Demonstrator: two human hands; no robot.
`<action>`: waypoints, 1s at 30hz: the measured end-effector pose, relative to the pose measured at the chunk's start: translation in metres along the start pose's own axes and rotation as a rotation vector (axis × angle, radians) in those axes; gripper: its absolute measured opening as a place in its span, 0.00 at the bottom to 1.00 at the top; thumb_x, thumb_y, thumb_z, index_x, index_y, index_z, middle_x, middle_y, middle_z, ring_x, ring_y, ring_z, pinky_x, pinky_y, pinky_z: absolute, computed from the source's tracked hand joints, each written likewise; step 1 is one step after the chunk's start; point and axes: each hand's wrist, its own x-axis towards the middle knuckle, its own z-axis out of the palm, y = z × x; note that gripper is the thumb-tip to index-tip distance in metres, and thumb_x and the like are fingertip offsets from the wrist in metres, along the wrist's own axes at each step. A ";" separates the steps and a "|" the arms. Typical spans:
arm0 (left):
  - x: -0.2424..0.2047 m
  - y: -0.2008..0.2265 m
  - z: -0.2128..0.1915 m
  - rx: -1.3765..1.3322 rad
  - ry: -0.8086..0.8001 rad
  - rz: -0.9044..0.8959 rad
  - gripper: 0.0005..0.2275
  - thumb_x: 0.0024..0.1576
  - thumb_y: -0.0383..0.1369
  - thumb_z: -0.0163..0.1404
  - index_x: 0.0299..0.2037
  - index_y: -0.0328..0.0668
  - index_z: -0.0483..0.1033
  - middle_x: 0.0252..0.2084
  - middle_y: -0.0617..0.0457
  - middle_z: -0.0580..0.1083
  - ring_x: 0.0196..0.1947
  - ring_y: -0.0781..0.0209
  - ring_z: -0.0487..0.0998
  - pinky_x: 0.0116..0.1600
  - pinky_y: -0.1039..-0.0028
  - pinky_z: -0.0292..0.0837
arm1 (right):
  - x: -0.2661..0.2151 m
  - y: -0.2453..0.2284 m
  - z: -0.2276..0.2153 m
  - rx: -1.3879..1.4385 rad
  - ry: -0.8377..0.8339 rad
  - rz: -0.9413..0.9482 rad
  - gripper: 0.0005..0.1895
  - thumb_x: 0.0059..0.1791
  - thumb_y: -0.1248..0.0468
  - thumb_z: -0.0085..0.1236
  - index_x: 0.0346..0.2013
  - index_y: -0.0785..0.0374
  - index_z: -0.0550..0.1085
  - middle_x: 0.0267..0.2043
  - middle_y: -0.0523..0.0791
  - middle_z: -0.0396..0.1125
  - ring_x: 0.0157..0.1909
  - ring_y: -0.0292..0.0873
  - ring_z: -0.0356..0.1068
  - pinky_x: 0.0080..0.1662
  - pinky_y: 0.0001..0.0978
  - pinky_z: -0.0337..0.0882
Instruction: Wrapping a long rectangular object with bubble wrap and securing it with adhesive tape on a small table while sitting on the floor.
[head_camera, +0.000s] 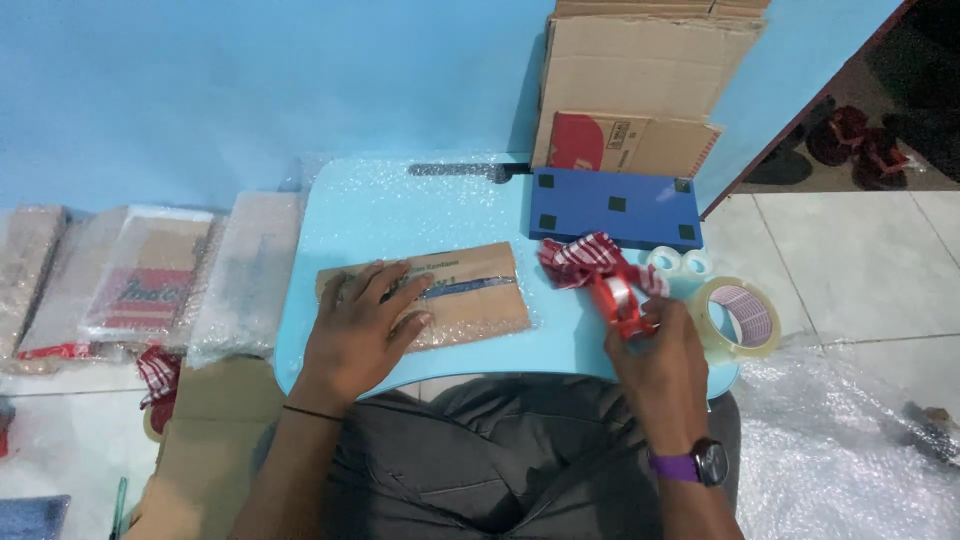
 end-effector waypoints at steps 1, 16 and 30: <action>0.001 0.001 -0.004 0.012 -0.232 -0.122 0.19 0.64 0.54 0.40 0.66 0.78 0.67 0.69 0.65 0.65 0.72 0.57 0.63 0.72 0.43 0.52 | 0.006 -0.002 -0.002 0.006 0.005 0.063 0.24 0.46 0.62 0.64 0.53 0.66 0.67 0.44 0.60 0.70 0.48 0.70 0.73 0.42 0.64 0.72; -0.006 0.033 0.002 0.003 0.219 0.077 0.21 0.63 0.47 0.49 0.62 0.47 0.72 0.68 0.48 0.67 0.71 0.37 0.64 0.71 0.39 0.56 | -0.032 -0.008 -0.004 0.081 -0.160 0.034 0.30 0.41 0.58 0.72 0.52 0.66 0.69 0.48 0.50 0.70 0.44 0.47 0.73 0.45 0.40 0.73; 0.027 0.162 0.052 -0.230 0.037 0.157 0.48 0.36 0.47 0.69 0.69 0.46 0.61 0.61 0.40 0.70 0.69 0.38 0.62 0.74 0.34 0.40 | -0.004 0.002 -0.023 0.053 -0.358 0.206 0.17 0.50 0.53 0.56 0.43 0.63 0.81 0.44 0.46 0.71 0.47 0.45 0.71 0.49 0.38 0.71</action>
